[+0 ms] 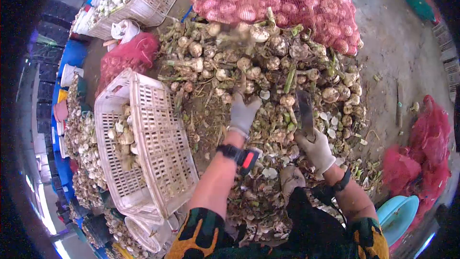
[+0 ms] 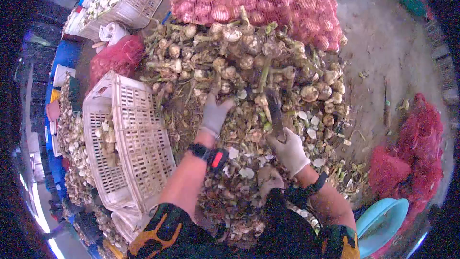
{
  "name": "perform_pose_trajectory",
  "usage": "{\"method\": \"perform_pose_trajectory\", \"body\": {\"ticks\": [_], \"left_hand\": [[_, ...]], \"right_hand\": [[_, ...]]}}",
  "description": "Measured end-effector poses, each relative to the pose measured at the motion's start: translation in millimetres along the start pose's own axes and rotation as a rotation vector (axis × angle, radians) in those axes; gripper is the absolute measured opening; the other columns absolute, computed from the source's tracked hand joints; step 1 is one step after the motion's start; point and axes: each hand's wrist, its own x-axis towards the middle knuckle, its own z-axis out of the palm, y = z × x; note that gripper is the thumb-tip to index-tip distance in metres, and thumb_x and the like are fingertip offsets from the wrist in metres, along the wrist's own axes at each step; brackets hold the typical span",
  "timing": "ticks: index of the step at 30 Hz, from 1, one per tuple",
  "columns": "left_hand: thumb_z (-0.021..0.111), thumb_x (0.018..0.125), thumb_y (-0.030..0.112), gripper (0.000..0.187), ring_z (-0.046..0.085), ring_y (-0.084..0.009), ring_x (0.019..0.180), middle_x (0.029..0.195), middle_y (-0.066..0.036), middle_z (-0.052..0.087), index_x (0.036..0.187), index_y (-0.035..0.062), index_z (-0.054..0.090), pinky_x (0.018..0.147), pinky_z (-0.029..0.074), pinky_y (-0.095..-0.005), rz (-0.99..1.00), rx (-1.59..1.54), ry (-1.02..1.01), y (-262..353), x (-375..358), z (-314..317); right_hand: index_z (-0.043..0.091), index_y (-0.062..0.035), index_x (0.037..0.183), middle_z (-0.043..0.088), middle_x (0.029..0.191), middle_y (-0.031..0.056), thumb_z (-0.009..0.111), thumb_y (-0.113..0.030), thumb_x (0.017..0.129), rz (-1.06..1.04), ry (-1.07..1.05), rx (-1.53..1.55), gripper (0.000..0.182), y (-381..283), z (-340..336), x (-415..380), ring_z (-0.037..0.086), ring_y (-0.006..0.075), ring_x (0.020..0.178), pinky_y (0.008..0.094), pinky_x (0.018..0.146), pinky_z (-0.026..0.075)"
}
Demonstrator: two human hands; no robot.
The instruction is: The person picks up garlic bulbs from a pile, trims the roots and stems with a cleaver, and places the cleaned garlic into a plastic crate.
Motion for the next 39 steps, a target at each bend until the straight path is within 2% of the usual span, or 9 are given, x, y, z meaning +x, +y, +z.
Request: {"method": "perform_pose_trajectory", "body": {"ticks": [9, 11, 13, 15, 20, 24, 30, 33, 39], "left_hand": [[0.072, 0.069, 0.025, 0.059, 0.056, -0.0435, 0.097, 0.115, -0.029, 0.049, 0.119, 0.0014, 0.051, 0.088, 0.046, -0.0436, 0.001, 0.391, -0.003, 7, 37, 14], [0.076, 0.068, 0.024, 0.061, 0.057, -0.0379, 0.098, 0.113, -0.026, 0.053, 0.119, 0.0011, 0.052, 0.087, 0.046, -0.0436, 0.059, 0.082, -0.184, -30, 8, 8], [0.080, 0.067, 0.025, 0.064, 0.055, -0.0338, 0.103, 0.114, -0.024, 0.056, 0.120, 0.0026, 0.052, 0.090, 0.045, -0.0439, -0.277, -0.622, -0.356, -2, -49, -14], [0.079, 0.067, 0.025, 0.065, 0.055, -0.0341, 0.102, 0.111, -0.020, 0.058, 0.122, 0.0039, 0.051, 0.090, 0.045, -0.0435, -0.442, -0.651, -0.387, 30, -99, -24], [0.076, 0.067, 0.021, 0.051, 0.058, -0.0338, 0.089, 0.099, -0.013, 0.062, 0.109, 0.0021, 0.056, 0.083, 0.048, -0.0399, 0.418, 0.273, -0.162, 63, -128, -37], [0.077, 0.069, 0.018, 0.045, 0.061, -0.0186, 0.083, 0.093, -0.007, 0.064, 0.106, 0.0037, 0.056, 0.077, 0.051, -0.0323, 0.061, -0.252, -0.451, 69, -131, -54], [0.078, 0.071, 0.011, 0.048, 0.065, -0.0180, 0.084, 0.096, -0.008, 0.068, 0.108, 0.0006, 0.051, 0.072, 0.053, -0.0309, -0.193, -0.799, -0.540, 75, -148, -61], [0.078, 0.072, 0.011, 0.051, 0.067, -0.0200, 0.084, 0.095, -0.009, 0.069, 0.112, -0.0005, 0.047, 0.077, 0.053, -0.0303, 0.095, -0.310, -0.478, 60, -151, -64], [0.079, 0.070, 0.011, 0.055, 0.066, -0.0167, 0.086, 0.098, -0.008, 0.068, 0.116, 0.0005, 0.050, 0.076, 0.052, -0.0306, 0.029, -0.561, -0.426, 66, -167, -69]], "right_hand": [[0.062, 0.0001, 0.103, 0.068, 0.085, 0.0086, 0.068, -0.018, 0.083, 0.043, -0.026, 0.042, 0.027, -8, 5, 26, 0.058, 0.0112, 0.075, 0.0289, 0.072, 0.048], [0.061, 0.0000, 0.103, 0.068, 0.084, 0.0085, 0.068, -0.018, 0.084, 0.037, -0.021, 0.056, 0.028, -9, 9, 31, 0.059, 0.0111, 0.075, 0.0291, 0.072, 0.049], [0.061, 0.0006, 0.104, 0.068, 0.087, 0.0075, 0.068, -0.020, 0.084, 0.026, 0.006, 0.107, 0.029, -5, 17, 33, 0.059, 0.0108, 0.077, 0.0292, 0.073, 0.049], [0.061, -0.0003, 0.104, 0.067, 0.088, 0.0043, 0.067, -0.021, 0.085, 0.068, -0.045, 0.172, 0.029, -29, 26, 24, 0.058, 0.0099, 0.078, 0.0285, 0.072, 0.049], [0.061, 0.0014, 0.107, 0.066, 0.094, 0.0035, 0.066, -0.021, 0.086, 0.243, -0.166, 0.637, 0.031, -26, 39, 9, 0.058, 0.0098, 0.081, 0.0280, 0.074, 0.049], [0.060, 0.0016, 0.108, 0.065, 0.095, 0.0009, 0.065, -0.020, 0.088, 0.223, -0.240, 0.475, 0.031, -42, 25, -11, 0.057, 0.0075, 0.080, 0.0259, 0.073, 0.048], [0.056, -0.0062, 0.091, 0.060, 0.080, 0.0133, 0.068, -0.025, 0.077, -0.493, -0.204, -0.653, 0.026, -39, 3, -54, 0.061, 0.0347, 0.074, 0.0411, 0.062, 0.050], [0.056, -0.0066, 0.091, 0.060, 0.082, 0.0131, 0.068, -0.028, 0.076, -0.525, -0.182, -0.740, 0.029, -41, 4, -62, 0.062, 0.0344, 0.076, 0.0433, 0.064, 0.049], [0.050, -0.0073, 0.096, 0.058, 0.082, 0.0145, 0.066, -0.029, 0.078, -0.590, -0.170, -0.790, 0.032, -41, 5, -70, 0.061, 0.0344, 0.073, 0.0446, 0.061, 0.048]]}}
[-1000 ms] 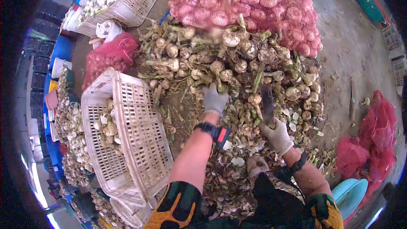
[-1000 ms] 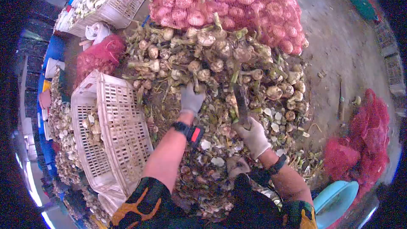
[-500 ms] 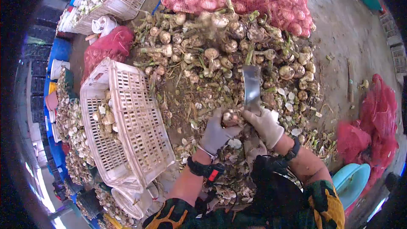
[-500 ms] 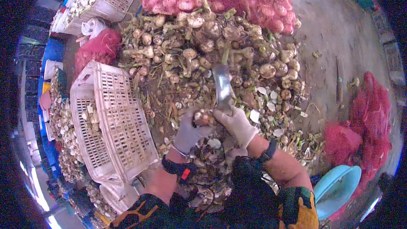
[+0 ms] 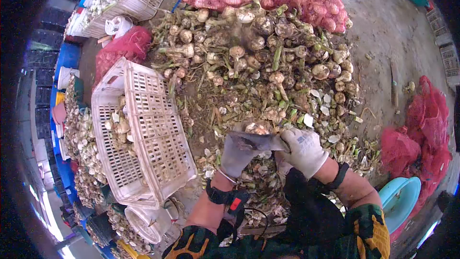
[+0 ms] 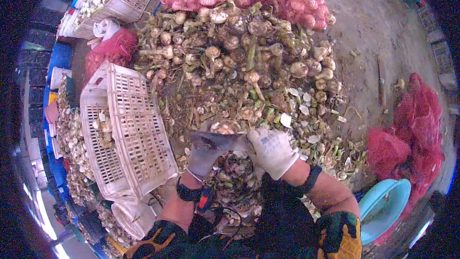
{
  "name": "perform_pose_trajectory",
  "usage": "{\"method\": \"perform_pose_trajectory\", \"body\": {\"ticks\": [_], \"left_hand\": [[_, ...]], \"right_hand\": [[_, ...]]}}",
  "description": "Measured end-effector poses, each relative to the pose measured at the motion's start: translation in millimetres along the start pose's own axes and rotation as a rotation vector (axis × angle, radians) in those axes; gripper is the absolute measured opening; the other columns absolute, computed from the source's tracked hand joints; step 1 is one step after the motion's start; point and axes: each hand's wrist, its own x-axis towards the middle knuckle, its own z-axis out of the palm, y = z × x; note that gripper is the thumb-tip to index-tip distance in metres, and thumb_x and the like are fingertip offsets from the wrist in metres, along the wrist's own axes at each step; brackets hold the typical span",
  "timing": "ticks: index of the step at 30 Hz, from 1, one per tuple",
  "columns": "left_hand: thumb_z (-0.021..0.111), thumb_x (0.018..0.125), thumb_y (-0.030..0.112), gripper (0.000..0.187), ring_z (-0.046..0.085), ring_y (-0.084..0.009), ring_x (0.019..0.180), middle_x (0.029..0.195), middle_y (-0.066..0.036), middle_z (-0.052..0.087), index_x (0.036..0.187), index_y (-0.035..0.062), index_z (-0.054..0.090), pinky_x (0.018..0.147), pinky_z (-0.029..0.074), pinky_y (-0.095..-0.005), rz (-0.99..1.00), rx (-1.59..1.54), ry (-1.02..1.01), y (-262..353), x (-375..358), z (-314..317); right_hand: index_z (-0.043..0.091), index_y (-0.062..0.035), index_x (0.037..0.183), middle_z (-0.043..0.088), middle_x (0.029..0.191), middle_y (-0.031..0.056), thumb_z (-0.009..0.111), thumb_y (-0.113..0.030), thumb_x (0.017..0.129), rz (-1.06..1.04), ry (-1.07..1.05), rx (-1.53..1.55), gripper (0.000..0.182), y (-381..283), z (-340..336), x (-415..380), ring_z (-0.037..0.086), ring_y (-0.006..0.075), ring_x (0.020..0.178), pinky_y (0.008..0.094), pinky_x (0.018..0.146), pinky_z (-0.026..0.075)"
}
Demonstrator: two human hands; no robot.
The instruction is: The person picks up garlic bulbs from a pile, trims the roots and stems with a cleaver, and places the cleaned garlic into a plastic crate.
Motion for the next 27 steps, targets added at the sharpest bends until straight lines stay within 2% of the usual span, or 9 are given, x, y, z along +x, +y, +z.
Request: {"method": "perform_pose_trajectory", "body": {"ticks": [4, 7, 9, 12, 15, 18, 21, 26, 27], "left_hand": [[0.075, 0.070, 0.026, 0.056, 0.064, -0.0223, 0.093, 0.106, -0.012, 0.065, 0.117, 0.0028, 0.054, 0.079, 0.052, -0.0351, -0.179, -0.029, -0.118, 5, -16, 0], [0.070, 0.071, 0.051, 0.069, 0.064, -0.0250, 0.090, 0.107, -0.013, 0.064, 0.116, 0.0022, 0.053, 0.078, 0.053, -0.0395, 0.190, 0.276, -0.394, 61, -32, 13], [0.075, 0.066, 0.051, 0.075, 0.063, -0.0260, 0.090, 0.107, -0.013, 0.063, 0.118, 0.0023, 0.052, 0.079, 0.053, -0.0402, 0.316, 0.297, -0.422, 82, -32, 15], [0.086, 0.063, 0.029, 0.078, 0.062, -0.0272, 0.097, 0.112, -0.013, 0.060, 0.126, 0.0032, 0.047, 0.085, 0.052, -0.0391, -0.080, -0.154, -0.131, 59, -30, 12], [0.083, 0.065, 0.032, 0.076, 0.050, -0.0354, 0.114, 0.127, -0.019, 0.048, 0.125, 0.0012, 0.049, 0.094, 0.044, -0.0419, 0.514, 0.694, 0.001, 70, -10, 11], [0.076, 0.075, 0.028, 0.068, 0.053, -0.0325, 0.112, 0.124, -0.015, 0.052, 0.130, 0.0020, 0.045, 0.095, 0.044, -0.0403, 0.495, 1.060, 0.229, 69, -15, 19], [0.065, 0.084, 0.018, 0.051, 0.057, -0.0236, 0.108, 0.117, -0.011, 0.058, 0.129, 0.0019, 0.046, 0.094, 0.045, -0.0363, -0.075, -0.213, 0.118, 52, -9, 23], [0.056, 0.088, 0.011, 0.037, 0.061, -0.0166, 0.095, 0.107, -0.007, 0.062, 0.123, 0.0035, 0.052, 0.087, 0.048, -0.0297, -0.155, -0.858, -0.090, 9, 3, 8], [0.056, 0.089, 0.014, 0.037, 0.061, -0.0168, 0.094, 0.107, -0.007, 0.062, 0.123, 0.0035, 0.052, 0.087, 0.049, -0.0299, -0.036, -0.498, 0.026, 12, -1, 1]], "right_hand": [[0.056, -0.0044, 0.096, 0.063, 0.085, 0.0166, 0.066, -0.030, 0.077, 0.107, -0.258, -0.038, 0.033, 15, 14, 8, 0.064, 0.0339, 0.078, 0.0446, 0.066, 0.050], [0.062, -0.0006, 0.097, 0.067, 0.091, 0.0210, 0.062, -0.030, 0.079, 0.260, -0.782, 0.025, 0.034, 16, 20, 23, 0.066, 0.0345, 0.088, 0.0441, 0.075, 0.052], [0.061, 0.0001, 0.099, 0.067, 0.092, 0.0212, 0.061, -0.032, 0.081, 0.238, -0.471, 0.092, 0.036, 17, 34, 19, 0.066, 0.0356, 0.087, 0.0441, 0.075, 0.052], [0.060, -0.0007, 0.104, 0.066, 0.087, 0.0153, 0.065, -0.034, 0.083, 0.349, -0.243, 0.649, 0.039, 22, 23, 27, 0.064, 0.0341, 0.083, 0.0420, 0.077, 0.050], [0.060, -0.0029, 0.109, 0.064, 0.090, 0.0005, 0.064, -0.028, 0.088, 0.364, -0.013, 1.757, 0.033, 5, 8, 25, 0.059, 0.0150, 0.082, 0.0332, 0.077, 0.049], [0.060, -0.0031, 0.113, 0.064, 0.098, 0.0002, 0.067, -0.020, 0.087, 0.181, 0.046, 1.319, 0.032, 7, -12, 29, 0.056, 0.0099, 0.087, 0.0277, 0.078, 0.048], [0.057, -0.0010, 0.116, 0.067, 0.101, 0.0093, 0.068, -0.018, 0.085, 0.285, 0.054, 1.245, 0.037, 0, -5, 29, 0.062, 0.0163, 0.091, 0.0318, 0.080, 0.050], [0.059, -0.0025, 0.105, 0.065, 0.086, 0.0197, 0.069, -0.034, 0.082, 0.376, -0.099, 0.360, 0.040, 16, -13, 21, 0.064, 0.0305, 0.078, 0.0377, 0.071, 0.050], [0.061, -0.0025, 0.099, 0.064, 0.078, 0.0192, 0.071, -0.034, 0.081, 0.385, -0.123, 0.255, 0.038, 29, 5, 23, 0.064, 0.0298, 0.071, 0.0370, 0.066, 0.050]]}}
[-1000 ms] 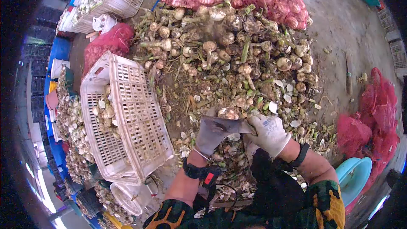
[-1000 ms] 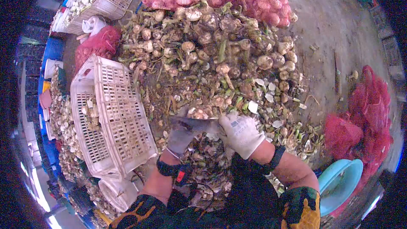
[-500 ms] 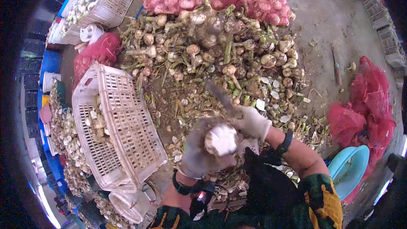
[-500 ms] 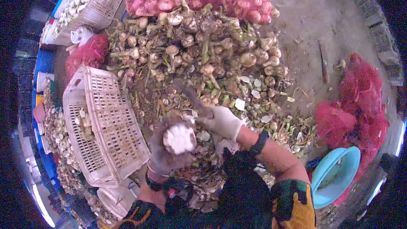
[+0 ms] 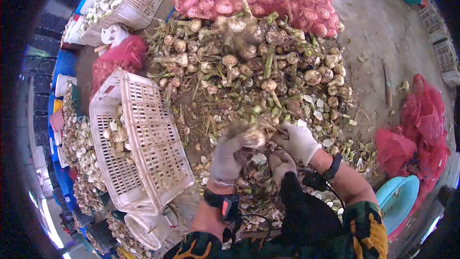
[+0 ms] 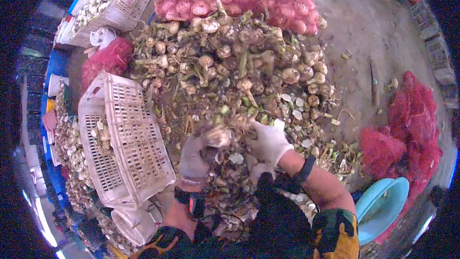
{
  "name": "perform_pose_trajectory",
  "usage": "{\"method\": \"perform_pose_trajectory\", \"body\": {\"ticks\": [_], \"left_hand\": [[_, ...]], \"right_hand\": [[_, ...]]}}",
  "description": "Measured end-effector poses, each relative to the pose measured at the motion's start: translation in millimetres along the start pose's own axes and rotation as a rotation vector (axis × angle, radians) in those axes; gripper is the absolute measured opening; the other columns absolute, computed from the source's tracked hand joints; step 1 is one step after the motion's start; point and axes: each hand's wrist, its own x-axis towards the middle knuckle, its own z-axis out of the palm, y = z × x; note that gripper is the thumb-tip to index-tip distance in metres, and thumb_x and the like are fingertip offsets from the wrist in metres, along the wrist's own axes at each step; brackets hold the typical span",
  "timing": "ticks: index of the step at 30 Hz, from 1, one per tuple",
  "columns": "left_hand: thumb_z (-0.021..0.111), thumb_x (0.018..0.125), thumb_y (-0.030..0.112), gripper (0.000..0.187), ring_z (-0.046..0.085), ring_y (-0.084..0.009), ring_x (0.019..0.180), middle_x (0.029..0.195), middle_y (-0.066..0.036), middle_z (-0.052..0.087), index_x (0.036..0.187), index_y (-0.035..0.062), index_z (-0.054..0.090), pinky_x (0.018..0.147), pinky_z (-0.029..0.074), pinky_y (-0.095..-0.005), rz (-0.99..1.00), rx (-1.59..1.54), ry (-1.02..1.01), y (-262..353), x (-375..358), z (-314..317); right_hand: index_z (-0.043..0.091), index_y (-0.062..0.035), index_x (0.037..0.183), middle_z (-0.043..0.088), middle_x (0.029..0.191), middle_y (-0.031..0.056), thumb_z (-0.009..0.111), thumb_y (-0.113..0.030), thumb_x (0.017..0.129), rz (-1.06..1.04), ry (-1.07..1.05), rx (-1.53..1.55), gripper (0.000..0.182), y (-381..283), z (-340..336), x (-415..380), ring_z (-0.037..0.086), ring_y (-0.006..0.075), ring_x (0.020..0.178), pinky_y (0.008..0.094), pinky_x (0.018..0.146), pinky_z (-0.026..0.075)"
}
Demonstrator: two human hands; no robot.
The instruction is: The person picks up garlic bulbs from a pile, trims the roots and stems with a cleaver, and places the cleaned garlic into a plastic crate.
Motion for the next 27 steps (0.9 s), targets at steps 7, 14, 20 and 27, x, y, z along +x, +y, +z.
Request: {"method": "perform_pose_trajectory", "body": {"ticks": [7, 14, 20, 27], "left_hand": [[0.059, 0.091, 0.025, 0.041, 0.057, -0.0220, 0.102, 0.113, -0.008, 0.059, 0.126, 0.0054, 0.051, 0.093, 0.046, -0.0349, 0.253, 0.126, 0.355, 77, 6, -52], [0.065, 0.079, 0.018, 0.054, 0.052, -0.0392, 0.111, 0.117, -0.025, 0.054, 0.124, -0.0043, 0.044, 0.094, 0.042, -0.0392, 0.311, 1.053, 0.395, 20, 164, -38], [0.058, 0.079, 0.009, 0.055, 0.052, -0.0433, 0.103, 0.109, -0.024, 0.052, 0.131, -0.0007, 0.040, 0.092, 0.044, -0.0444, 0.240, 1.620, 0.367, -33, 250, -46], [0.058, 0.078, 0.007, 0.059, 0.061, -0.0351, 0.095, 0.118, -0.023, 0.054, 0.135, 0.0050, 0.041, 0.081, 0.050, -0.0431, 0.231, 1.613, 0.237, -22, 230, -55]], "right_hand": [[0.061, -0.0002, 0.099, 0.066, 0.076, 0.0178, 0.068, -0.033, 0.081, 0.101, 0.191, 0.386, 0.037, 29, 10, 13, 0.064, 0.0279, 0.071, 0.0384, 0.067, 0.049], [0.061, 0.0016, 0.098, 0.066, 0.078, 0.0067, 0.068, -0.023, 0.083, 0.126, 0.209, 0.673, 0.030, 28, 3, 47, 0.055, 0.0101, 0.071, 0.0291, 0.066, 0.047], [0.061, 0.0008, 0.099, 0.065, 0.083, 0.0030, 0.067, -0.019, 0.084, 0.127, 0.232, 0.782, 0.025, 28, 2, 59, 0.053, 0.0077, 0.075, 0.0277, 0.069, 0.047], [0.060, 0.0023, 0.097, 0.064, 0.079, -0.0010, 0.067, -0.018, 0.084, 0.119, 0.178, 0.670, 0.025, 18, -3, 61, 0.051, 0.0061, 0.071, 0.0273, 0.065, 0.046]]}}
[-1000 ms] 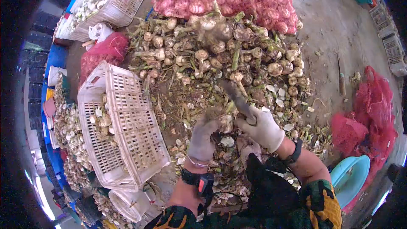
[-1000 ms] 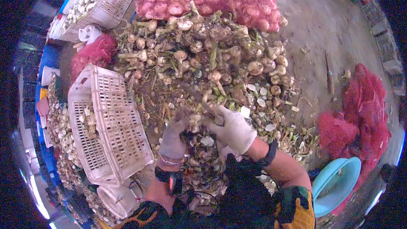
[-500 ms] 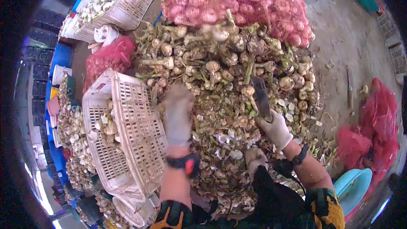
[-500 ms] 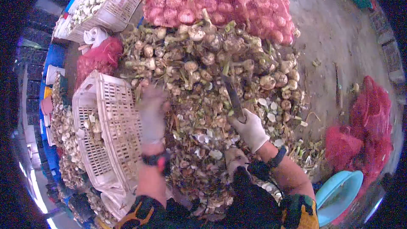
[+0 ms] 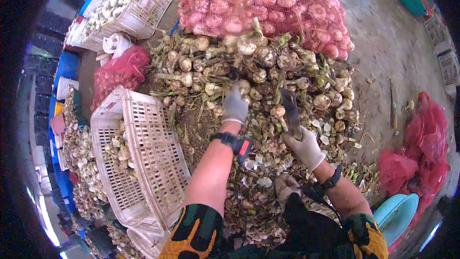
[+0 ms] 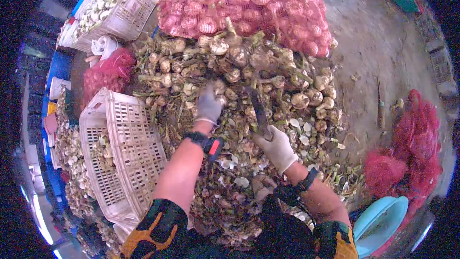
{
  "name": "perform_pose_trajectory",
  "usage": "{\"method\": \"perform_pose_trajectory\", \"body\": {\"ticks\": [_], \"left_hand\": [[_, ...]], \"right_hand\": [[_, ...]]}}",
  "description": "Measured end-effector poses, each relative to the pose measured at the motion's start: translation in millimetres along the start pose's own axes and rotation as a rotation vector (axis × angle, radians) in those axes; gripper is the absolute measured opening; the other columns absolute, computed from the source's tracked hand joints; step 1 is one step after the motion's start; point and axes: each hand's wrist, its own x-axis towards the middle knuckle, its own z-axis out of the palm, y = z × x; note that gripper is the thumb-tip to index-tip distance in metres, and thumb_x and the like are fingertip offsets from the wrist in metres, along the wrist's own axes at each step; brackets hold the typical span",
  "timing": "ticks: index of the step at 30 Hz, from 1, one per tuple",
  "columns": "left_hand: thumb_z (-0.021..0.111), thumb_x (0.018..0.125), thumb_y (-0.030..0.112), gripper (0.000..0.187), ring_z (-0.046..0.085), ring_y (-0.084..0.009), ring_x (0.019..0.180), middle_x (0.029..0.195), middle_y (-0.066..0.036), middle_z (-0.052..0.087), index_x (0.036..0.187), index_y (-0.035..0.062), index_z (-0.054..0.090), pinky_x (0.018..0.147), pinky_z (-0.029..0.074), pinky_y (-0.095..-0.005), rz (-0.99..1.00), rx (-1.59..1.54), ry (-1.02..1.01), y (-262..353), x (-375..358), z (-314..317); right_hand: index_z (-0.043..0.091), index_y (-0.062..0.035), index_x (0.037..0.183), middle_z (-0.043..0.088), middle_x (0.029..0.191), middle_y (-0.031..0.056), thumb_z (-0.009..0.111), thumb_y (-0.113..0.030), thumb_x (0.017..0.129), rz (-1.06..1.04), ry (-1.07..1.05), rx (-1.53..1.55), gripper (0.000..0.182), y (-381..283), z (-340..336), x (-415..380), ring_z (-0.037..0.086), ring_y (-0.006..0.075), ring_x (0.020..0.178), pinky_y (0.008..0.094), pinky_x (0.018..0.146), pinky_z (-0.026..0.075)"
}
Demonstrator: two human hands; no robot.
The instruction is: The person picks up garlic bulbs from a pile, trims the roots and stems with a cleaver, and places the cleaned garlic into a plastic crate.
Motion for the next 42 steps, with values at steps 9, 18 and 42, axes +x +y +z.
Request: {"method": "perform_pose_trajectory", "body": {"ticks": [9, 18, 42], "left_hand": [[0.058, 0.075, 0.005, 0.040, 0.059, -0.0117, 0.077, 0.098, -0.006, 0.063, 0.115, -0.0004, 0.055, 0.071, 0.048, -0.0240, -0.140, -1.054, -0.407, 37, -158, -82], [0.078, 0.070, 0.006, 0.041, 0.061, -0.0131, 0.085, 0.096, -0.006, 0.065, 0.107, 0.0011, 0.059, 0.076, 0.051, -0.0279, -0.403, -1.551, -0.344, 43, -186, -55], [0.060, 0.077, -0.001, 0.050, 0.063, -0.0219, 0.088, 0.102, -0.010, 0.062, 0.125, -0.0002, 0.047, 0.078, 0.052, -0.0327, -0.448, -1.526, -0.164, 105, -215, -134]], "right_hand": [[0.055, -0.0072, 0.102, 0.065, 0.090, 0.0146, 0.065, -0.031, 0.081, -0.363, -0.160, -0.843, 0.033, -11, 4, -35, 0.064, 0.0347, 0.080, 0.0453, 0.067, 0.049], [0.052, -0.0060, 0.094, 0.059, 0.080, 0.0156, 0.060, -0.022, 0.080, -0.524, -0.202, -0.800, 0.023, -20, 6, -73, 0.061, 0.0354, 0.078, 0.0451, 0.067, 0.048], [0.060, -0.0051, 0.109, 0.066, 0.088, 0.0170, 0.068, -0.025, 0.084, -0.245, -0.215, 0.056, 0.033, -57, 19, -78, 0.065, 0.0309, 0.080, 0.0360, 0.075, 0.051]]}}
